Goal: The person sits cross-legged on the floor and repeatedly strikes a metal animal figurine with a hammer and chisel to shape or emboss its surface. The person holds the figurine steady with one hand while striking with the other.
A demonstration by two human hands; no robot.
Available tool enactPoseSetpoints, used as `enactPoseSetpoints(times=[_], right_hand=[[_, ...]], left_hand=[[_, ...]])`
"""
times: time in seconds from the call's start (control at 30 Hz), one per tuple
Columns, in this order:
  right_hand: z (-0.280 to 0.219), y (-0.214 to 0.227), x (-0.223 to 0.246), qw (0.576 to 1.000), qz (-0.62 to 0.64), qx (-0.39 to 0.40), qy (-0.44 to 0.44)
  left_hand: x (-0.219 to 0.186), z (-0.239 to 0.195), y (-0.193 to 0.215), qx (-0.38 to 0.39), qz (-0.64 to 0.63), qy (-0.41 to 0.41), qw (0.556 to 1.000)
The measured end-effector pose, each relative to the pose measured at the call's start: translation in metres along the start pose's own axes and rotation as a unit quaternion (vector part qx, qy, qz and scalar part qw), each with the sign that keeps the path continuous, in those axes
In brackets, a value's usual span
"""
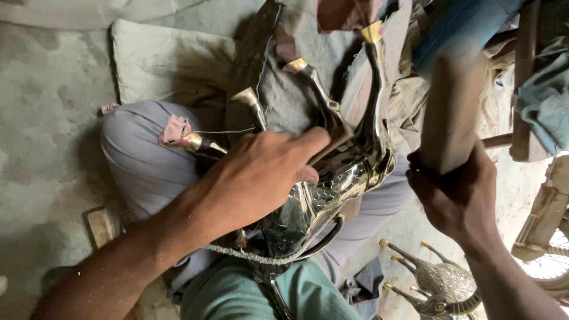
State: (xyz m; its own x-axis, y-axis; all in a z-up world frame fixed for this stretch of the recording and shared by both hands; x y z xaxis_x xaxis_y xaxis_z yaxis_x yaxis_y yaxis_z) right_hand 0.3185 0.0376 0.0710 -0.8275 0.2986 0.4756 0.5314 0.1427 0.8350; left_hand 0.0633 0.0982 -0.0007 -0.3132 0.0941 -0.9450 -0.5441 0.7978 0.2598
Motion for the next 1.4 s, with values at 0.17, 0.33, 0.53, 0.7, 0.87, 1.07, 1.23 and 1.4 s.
enactPoseSetpoints(times=[0.17,0.33,0.53,0.7,0.87,1.07,1.23,1.4], right_hand=[[0.009,0.007,0.042,0.956,-0.238,-0.016,0.168],[0.025,0.008,0.066,0.964,-0.239,-0.003,0.114],[0.022,0.014,0.106,0.922,-0.35,-0.008,0.166],[0.006,0.026,0.139,0.94,-0.236,-0.061,0.238],[-0.036,0.039,0.127,0.891,-0.368,-0.101,0.247],[-0.074,-0.002,-0.044,0.976,0.126,-0.177,-0.025],[-0.135,-0.098,-0.157,0.954,-0.042,-0.026,-0.295],[-0.165,-0.083,-0.088,0.962,0.248,-0.052,-0.101]], left_hand=[[0.001,-0.017,0.006,-0.093,-0.034,-0.032,0.995],[0.002,-0.035,0.008,-0.183,-0.009,-0.047,0.982],[0.003,-0.055,0.006,-0.264,-0.01,-0.089,0.96],[0.005,-0.066,0.002,-0.314,-0.06,-0.085,0.944],[0.006,-0.081,-0.002,-0.373,-0.039,-0.099,0.922],[0.021,-0.124,-0.01,-0.44,-0.142,-0.005,0.886],[0.032,-0.145,-0.034,-0.444,-0.217,0.039,0.869],[0.023,-0.151,-0.057,-0.444,-0.218,0.03,0.869]])
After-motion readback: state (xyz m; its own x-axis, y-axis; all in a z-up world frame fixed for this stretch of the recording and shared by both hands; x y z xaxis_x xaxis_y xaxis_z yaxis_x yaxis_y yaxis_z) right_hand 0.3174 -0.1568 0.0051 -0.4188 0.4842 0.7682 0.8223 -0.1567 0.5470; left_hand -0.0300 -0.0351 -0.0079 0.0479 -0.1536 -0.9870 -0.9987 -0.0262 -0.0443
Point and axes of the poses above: each hand's wrist, its own z-axis towards the middle knuckle, its own y-axis out of the back of the hand, x = y × z, the point moved 6 cm from there along z, towards the middle knuckle, and after that the axes turned 3 degrees about -z, right-handed, at the moved point
